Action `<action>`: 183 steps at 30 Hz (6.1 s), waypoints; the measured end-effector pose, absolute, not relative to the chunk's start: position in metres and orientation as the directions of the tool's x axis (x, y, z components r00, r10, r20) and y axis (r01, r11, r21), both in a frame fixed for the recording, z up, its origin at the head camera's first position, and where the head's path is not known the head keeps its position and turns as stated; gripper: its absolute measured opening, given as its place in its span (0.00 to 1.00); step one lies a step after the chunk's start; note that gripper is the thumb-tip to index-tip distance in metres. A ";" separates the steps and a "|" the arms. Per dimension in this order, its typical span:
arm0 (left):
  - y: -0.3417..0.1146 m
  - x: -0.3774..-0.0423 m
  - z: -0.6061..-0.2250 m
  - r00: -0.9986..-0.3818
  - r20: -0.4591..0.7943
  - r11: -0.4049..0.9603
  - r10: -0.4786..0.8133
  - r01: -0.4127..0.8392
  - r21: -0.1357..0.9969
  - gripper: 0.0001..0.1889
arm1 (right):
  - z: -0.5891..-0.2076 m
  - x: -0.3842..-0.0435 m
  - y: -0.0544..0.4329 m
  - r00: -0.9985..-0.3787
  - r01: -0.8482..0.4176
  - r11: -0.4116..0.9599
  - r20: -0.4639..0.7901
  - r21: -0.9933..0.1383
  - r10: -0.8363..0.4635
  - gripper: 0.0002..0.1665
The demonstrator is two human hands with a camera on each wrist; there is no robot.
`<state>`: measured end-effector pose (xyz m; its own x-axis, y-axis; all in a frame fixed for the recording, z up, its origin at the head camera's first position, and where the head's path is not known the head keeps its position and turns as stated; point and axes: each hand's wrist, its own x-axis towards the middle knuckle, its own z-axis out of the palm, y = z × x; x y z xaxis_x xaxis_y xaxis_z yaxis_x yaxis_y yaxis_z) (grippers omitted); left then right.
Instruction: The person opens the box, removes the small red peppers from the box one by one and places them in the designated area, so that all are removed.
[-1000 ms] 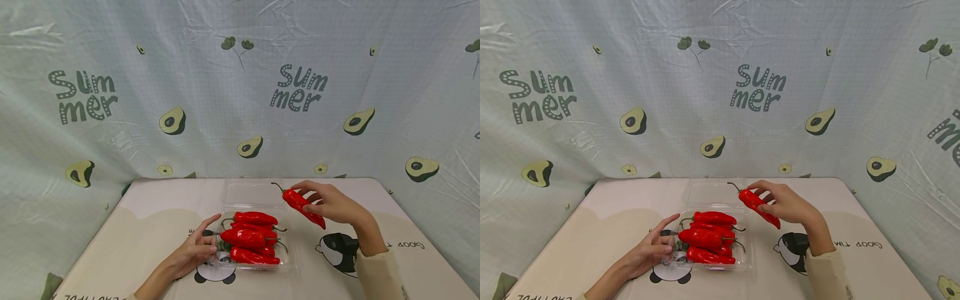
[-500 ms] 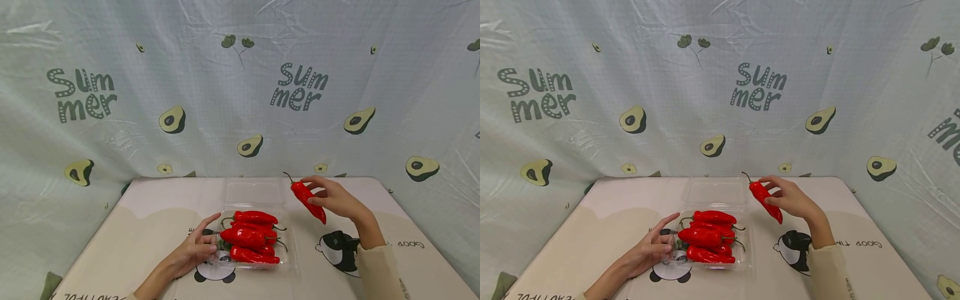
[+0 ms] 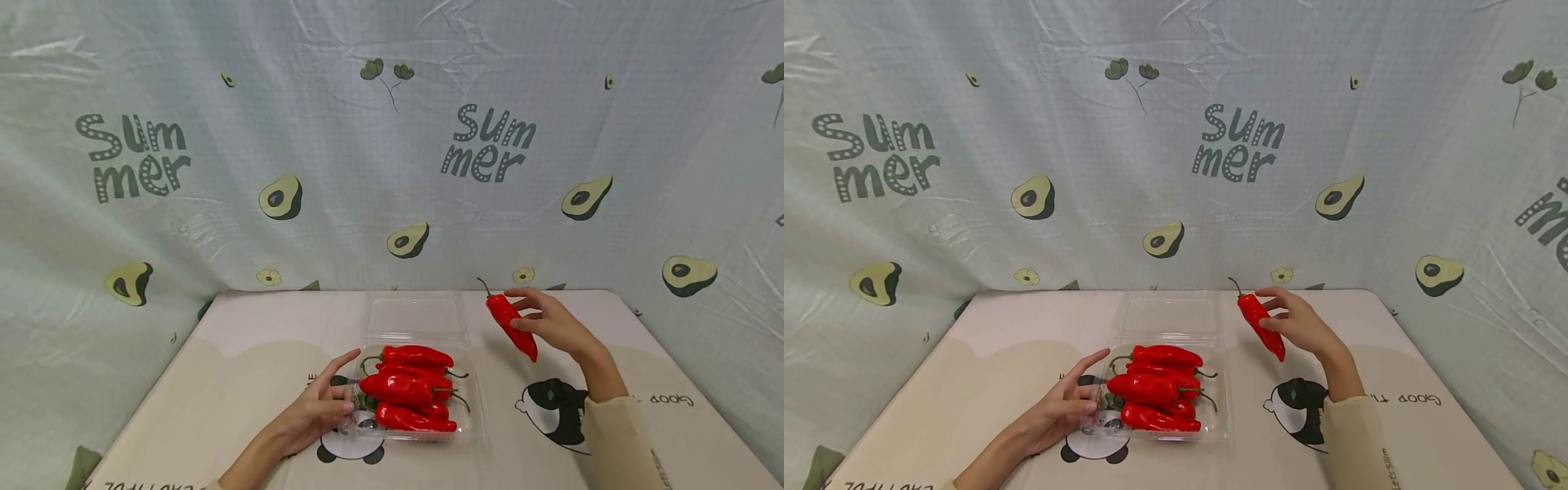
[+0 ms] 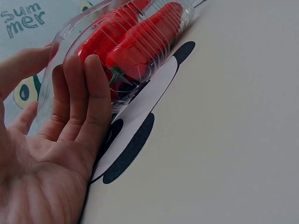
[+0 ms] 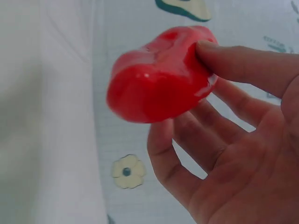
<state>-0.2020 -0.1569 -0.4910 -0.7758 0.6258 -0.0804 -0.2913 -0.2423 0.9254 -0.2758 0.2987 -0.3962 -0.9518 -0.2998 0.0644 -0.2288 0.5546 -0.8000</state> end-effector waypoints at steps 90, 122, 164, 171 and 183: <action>-0.155 -0.202 -0.489 -0.765 -0.061 -0.258 0.641 -0.289 0.922 0.47 | -0.465 -0.303 0.311 -0.988 0.083 0.524 -0.138 -0.847 -0.067 0.35; -0.155 -0.202 -0.489 -0.774 -0.083 -0.248 0.628 -0.301 0.921 0.47 | -0.465 -0.306 0.313 -0.984 0.079 0.495 -0.147 -0.865 -0.099 0.35; -0.156 -0.202 -0.492 -0.769 -0.062 -0.263 0.637 -0.292 0.919 0.48 | -0.461 -0.303 0.318 -0.982 0.094 0.477 -0.161 -0.874 -0.101 0.35; -0.155 -0.201 -0.491 -0.764 -0.050 -0.269 0.644 -0.286 0.920 0.47 | -0.458 -0.304 0.318 -0.981 0.110 0.473 -0.172 -0.874 -0.091 0.35; -0.156 -0.201 -0.491 -0.762 -0.050 -0.266 0.646 -0.286 0.921 0.47 | -0.450 -0.300 0.318 -0.985 0.092 0.509 -0.152 -0.856 -0.078 0.35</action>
<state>-0.2009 -0.1558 -0.4913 -0.7618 0.6458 -0.0501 -0.2856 -0.2656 0.9208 -0.2998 0.3182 -0.4502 -0.9853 -0.0780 -0.1522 0.0920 0.5085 -0.8561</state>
